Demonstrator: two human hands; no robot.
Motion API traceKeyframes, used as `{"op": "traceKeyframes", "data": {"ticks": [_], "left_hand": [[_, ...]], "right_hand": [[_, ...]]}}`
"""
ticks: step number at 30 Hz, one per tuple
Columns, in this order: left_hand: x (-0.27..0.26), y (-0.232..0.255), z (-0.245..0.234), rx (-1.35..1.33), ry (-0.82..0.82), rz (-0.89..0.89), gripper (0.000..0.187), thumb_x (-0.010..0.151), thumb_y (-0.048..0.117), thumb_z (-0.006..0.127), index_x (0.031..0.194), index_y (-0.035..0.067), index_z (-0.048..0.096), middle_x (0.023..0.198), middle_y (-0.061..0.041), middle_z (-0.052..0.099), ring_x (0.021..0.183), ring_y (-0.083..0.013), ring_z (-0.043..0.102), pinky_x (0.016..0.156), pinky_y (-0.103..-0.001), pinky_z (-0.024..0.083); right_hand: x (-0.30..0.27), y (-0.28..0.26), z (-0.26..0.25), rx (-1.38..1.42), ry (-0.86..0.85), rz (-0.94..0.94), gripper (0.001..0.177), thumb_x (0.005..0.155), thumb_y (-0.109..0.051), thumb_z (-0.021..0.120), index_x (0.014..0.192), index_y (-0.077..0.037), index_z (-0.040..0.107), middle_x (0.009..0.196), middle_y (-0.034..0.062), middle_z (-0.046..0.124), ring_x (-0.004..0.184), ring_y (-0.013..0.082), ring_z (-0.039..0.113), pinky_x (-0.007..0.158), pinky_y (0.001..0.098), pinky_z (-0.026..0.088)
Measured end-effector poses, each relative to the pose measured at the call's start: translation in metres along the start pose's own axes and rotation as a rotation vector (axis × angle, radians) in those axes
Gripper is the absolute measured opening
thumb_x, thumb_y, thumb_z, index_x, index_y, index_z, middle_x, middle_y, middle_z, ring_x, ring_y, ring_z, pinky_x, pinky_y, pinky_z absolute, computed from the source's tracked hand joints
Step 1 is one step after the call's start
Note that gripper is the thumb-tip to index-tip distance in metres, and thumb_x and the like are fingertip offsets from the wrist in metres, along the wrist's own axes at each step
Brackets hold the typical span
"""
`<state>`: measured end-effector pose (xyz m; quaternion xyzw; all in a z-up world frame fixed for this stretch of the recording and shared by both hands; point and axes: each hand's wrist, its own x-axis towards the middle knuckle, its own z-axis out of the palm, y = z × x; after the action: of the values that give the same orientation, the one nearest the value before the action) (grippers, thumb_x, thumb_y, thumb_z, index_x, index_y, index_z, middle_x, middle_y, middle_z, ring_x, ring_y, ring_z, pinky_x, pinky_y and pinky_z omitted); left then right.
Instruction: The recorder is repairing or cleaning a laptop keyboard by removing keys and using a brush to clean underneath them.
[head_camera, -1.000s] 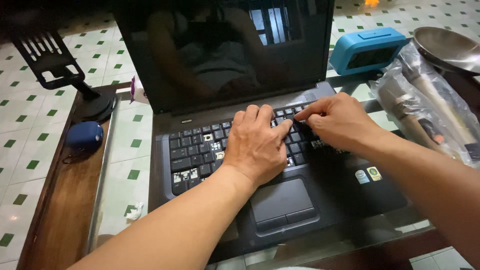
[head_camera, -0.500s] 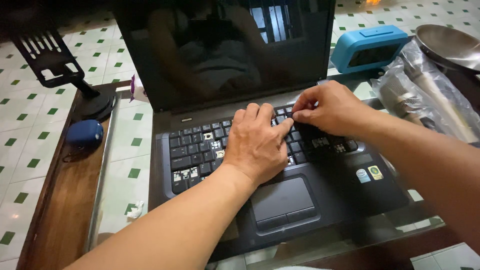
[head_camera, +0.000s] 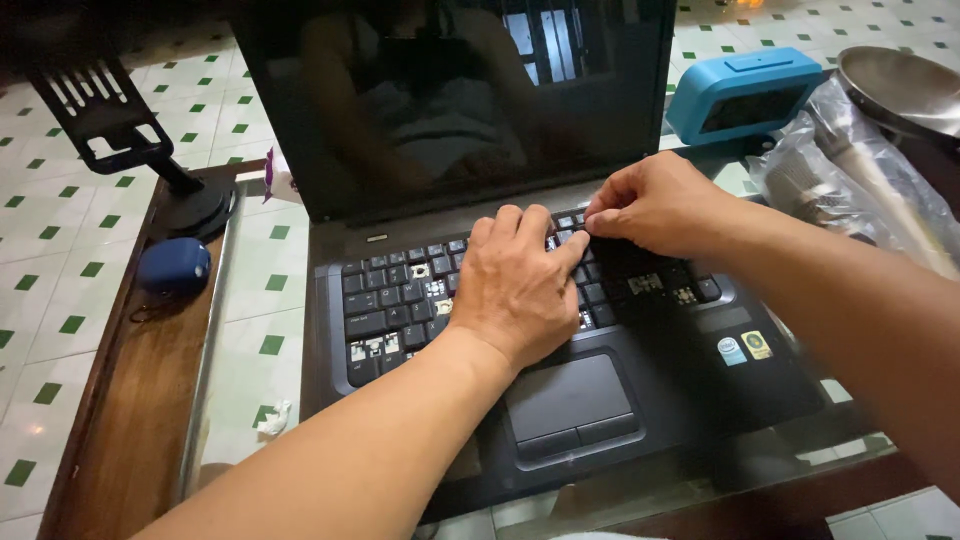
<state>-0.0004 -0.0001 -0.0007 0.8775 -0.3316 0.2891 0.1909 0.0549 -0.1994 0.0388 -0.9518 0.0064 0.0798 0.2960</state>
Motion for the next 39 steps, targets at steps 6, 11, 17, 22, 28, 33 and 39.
{"op": "traceKeyframes", "data": {"ticks": [6, 11, 17, 22, 28, 33, 39], "left_hand": [[0.000, 0.000, 0.000, -0.014, -0.011, -0.007, 0.040, 0.073, 0.017, 0.067, 0.112, 0.015, 0.077, 0.101, -0.012, 0.061, 0.103, -0.0319, 0.055, 0.089, -0.045, 0.042], [0.002, 0.001, -0.002, -0.001, -0.028, -0.012, 0.041, 0.073, 0.017, 0.067, 0.113, 0.014, 0.076, 0.101, -0.014, 0.060, 0.103, -0.0338, 0.054, 0.088, -0.045, 0.042], [0.003, 0.002, -0.002, -0.034, -0.037, -0.027, 0.042, 0.074, 0.016, 0.067, 0.115, 0.014, 0.076, 0.105, -0.015, 0.059, 0.107, -0.0346, 0.053, 0.090, -0.046, 0.041], [0.003, 0.004, -0.002, -0.028, -0.013, -0.035, 0.039, 0.075, 0.016, 0.065, 0.112, 0.012, 0.076, 0.120, -0.019, 0.054, 0.121, -0.0371, 0.047, 0.102, -0.047, 0.037], [0.004, 0.001, -0.001, -0.010, -0.019, -0.004, 0.042, 0.076, 0.016, 0.063, 0.116, 0.010, 0.075, 0.128, -0.019, 0.050, 0.127, -0.0369, 0.041, 0.109, -0.049, 0.032], [0.006, 0.002, -0.002, -0.079, -0.051, 0.019, 0.047, 0.071, 0.018, 0.062, 0.113, 0.004, 0.074, 0.128, -0.019, 0.050, 0.128, -0.0370, 0.042, 0.108, -0.048, 0.033], [0.039, 0.010, -0.005, -0.051, -0.302, -0.134, 0.035, 0.069, 0.022, 0.059, 0.097, 0.013, 0.078, 0.117, -0.019, 0.051, 0.117, -0.0368, 0.043, 0.100, -0.048, 0.034]], "right_hand": [[0.002, 0.007, 0.002, 0.032, 0.050, -0.027, 0.023, 0.081, -0.022, 0.083, 0.097, -0.006, 0.081, 0.083, 0.0075, 0.077, 0.075, 0.0147, 0.068, 0.070, 0.0319, 0.054], [0.008, 0.010, -0.001, 0.071, 0.019, -0.018, 0.021, 0.079, -0.020, 0.084, 0.092, -0.004, 0.081, 0.081, 0.0072, 0.077, 0.072, 0.0144, 0.067, 0.069, 0.0302, 0.054], [0.004, -0.002, -0.007, 0.113, -0.031, 0.074, 0.020, 0.078, -0.018, 0.086, 0.087, -0.002, 0.081, 0.076, 0.0079, 0.073, 0.067, 0.0169, 0.061, 0.063, 0.0318, 0.049], [0.004, -0.002, -0.006, 0.086, -0.031, 0.074, 0.020, 0.077, -0.017, 0.086, 0.086, 0.000, 0.080, 0.074, 0.0085, 0.073, 0.067, 0.0178, 0.062, 0.063, 0.0330, 0.050], [0.003, 0.000, -0.002, -0.157, -0.010, 0.033, 0.024, 0.082, -0.027, 0.082, 0.091, -0.004, 0.081, 0.075, 0.0126, 0.075, 0.068, 0.0214, 0.067, 0.065, 0.0380, 0.054], [-0.005, 0.001, 0.005, -0.227, 0.078, -0.046, 0.025, 0.084, -0.030, 0.078, 0.094, -0.007, 0.081, 0.079, 0.0142, 0.077, 0.069, 0.0251, 0.073, 0.067, 0.0398, 0.057], [-0.005, 0.011, 0.014, -0.286, 0.179, -0.131, 0.022, 0.082, -0.028, 0.080, 0.095, -0.010, 0.082, 0.086, 0.0183, 0.077, 0.078, 0.0324, 0.074, 0.074, 0.0423, 0.059]]}}
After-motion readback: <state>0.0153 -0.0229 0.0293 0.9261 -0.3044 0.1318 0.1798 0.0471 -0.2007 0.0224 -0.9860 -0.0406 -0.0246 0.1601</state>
